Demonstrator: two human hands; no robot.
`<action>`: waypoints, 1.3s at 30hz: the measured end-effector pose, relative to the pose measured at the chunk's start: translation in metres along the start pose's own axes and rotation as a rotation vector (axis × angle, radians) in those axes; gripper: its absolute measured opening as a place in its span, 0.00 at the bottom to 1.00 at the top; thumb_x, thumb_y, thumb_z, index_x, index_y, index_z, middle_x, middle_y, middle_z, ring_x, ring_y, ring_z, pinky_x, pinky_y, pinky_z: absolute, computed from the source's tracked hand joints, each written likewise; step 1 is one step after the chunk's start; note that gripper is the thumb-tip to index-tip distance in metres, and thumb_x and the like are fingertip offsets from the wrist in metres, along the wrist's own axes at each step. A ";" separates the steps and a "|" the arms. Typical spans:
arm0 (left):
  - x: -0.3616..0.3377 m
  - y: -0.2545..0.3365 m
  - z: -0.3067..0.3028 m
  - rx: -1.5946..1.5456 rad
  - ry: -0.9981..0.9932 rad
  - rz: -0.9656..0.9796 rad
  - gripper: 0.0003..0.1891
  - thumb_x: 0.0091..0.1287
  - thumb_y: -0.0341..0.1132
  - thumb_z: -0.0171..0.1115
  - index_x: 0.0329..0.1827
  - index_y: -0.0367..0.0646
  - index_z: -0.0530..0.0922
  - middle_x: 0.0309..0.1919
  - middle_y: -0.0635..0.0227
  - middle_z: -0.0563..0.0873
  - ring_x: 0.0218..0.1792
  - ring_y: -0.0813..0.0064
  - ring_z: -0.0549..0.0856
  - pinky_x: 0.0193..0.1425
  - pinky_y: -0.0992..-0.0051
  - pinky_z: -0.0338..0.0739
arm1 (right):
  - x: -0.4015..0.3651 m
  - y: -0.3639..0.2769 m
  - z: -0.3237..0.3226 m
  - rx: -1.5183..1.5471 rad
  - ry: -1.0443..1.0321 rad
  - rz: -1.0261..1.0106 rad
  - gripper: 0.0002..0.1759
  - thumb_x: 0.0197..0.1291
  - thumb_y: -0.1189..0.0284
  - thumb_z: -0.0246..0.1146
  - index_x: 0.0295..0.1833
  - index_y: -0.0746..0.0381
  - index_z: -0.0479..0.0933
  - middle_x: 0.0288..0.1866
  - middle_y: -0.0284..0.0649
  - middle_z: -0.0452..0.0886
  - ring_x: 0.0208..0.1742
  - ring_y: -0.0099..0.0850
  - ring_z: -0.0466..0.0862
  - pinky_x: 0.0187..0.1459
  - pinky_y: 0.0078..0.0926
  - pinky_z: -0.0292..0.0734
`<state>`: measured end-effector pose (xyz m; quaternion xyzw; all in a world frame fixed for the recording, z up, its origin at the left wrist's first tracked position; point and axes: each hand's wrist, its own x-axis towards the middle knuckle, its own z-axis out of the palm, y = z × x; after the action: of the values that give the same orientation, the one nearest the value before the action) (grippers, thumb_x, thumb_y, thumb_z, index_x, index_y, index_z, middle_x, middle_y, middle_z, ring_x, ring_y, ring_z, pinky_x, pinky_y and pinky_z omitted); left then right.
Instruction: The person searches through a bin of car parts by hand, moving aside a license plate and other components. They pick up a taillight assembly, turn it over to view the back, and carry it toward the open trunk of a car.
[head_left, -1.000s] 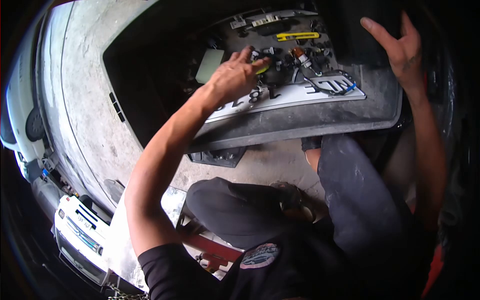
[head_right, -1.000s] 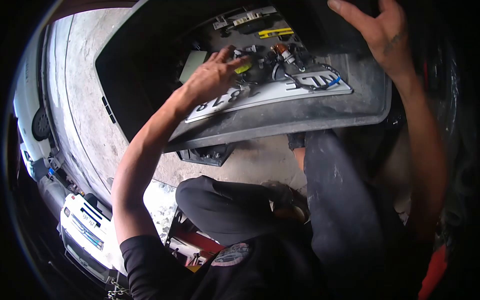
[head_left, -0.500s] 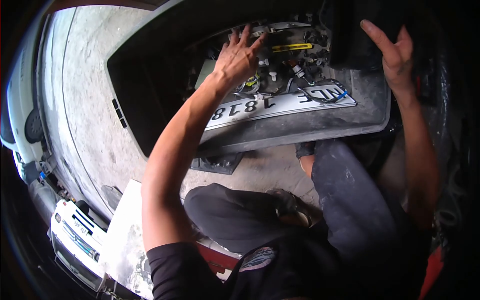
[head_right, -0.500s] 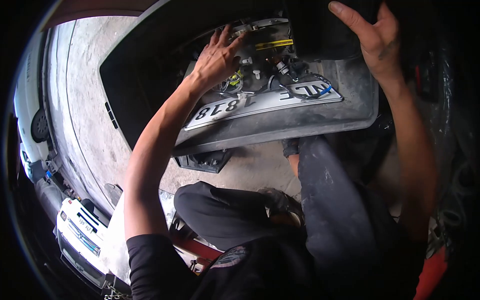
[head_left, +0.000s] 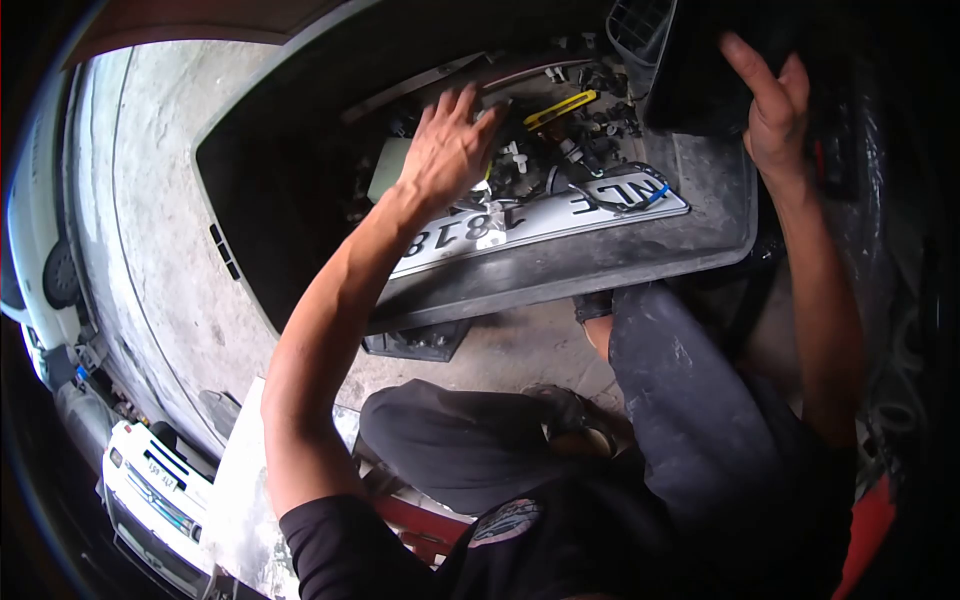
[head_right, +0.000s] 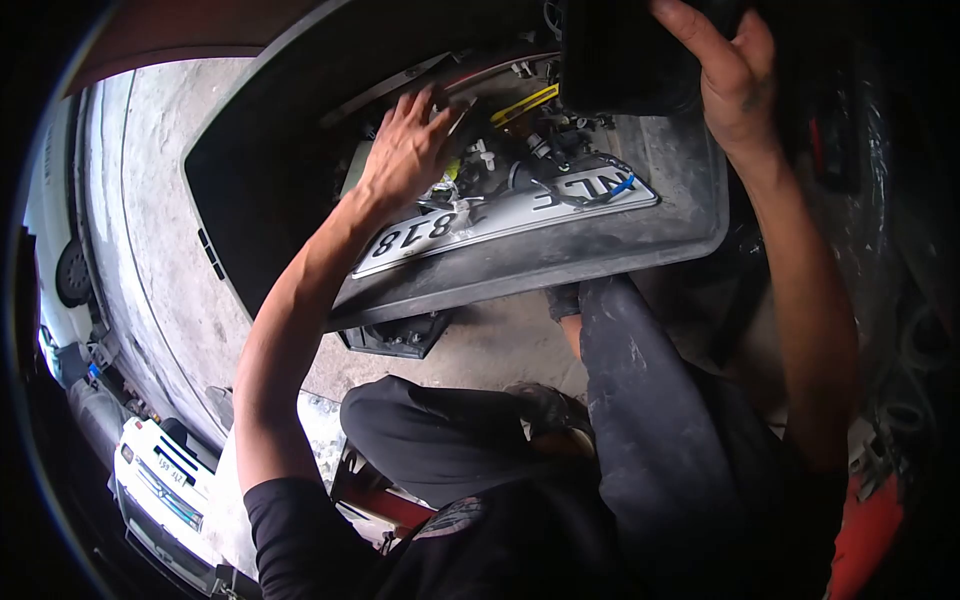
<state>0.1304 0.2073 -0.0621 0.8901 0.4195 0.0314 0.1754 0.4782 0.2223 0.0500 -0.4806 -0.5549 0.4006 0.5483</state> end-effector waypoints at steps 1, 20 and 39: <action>0.013 -0.001 0.004 0.050 0.091 0.022 0.25 0.71 0.39 0.67 0.71 0.46 0.79 0.73 0.44 0.74 0.72 0.43 0.74 0.71 0.47 0.75 | 0.000 0.036 -0.045 -0.419 -0.124 -0.236 0.24 0.72 0.74 0.59 0.72 0.65 0.75 0.64 0.43 0.84 0.64 0.35 0.83 0.68 0.32 0.76; 0.065 0.027 0.047 0.149 -0.022 0.063 0.34 0.75 0.46 0.61 0.84 0.54 0.67 0.80 0.50 0.68 0.80 0.45 0.67 0.81 0.44 0.66 | 0.002 0.051 -0.068 0.410 0.218 0.302 0.23 0.77 0.70 0.57 0.71 0.71 0.77 0.68 0.46 0.84 0.68 0.37 0.84 0.73 0.36 0.76; -0.003 0.042 0.016 -0.165 -0.154 0.286 0.28 0.79 0.45 0.60 0.81 0.56 0.72 0.80 0.53 0.71 0.81 0.43 0.66 0.84 0.49 0.66 | 0.004 -0.001 -0.002 0.300 0.070 0.148 0.21 0.72 0.67 0.63 0.64 0.67 0.78 0.54 0.39 0.87 0.53 0.29 0.87 0.57 0.28 0.83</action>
<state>0.1619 0.1758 -0.0626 0.9231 0.2701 0.0219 0.2731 0.4803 0.2256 0.0519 -0.4468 -0.4326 0.5013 0.6017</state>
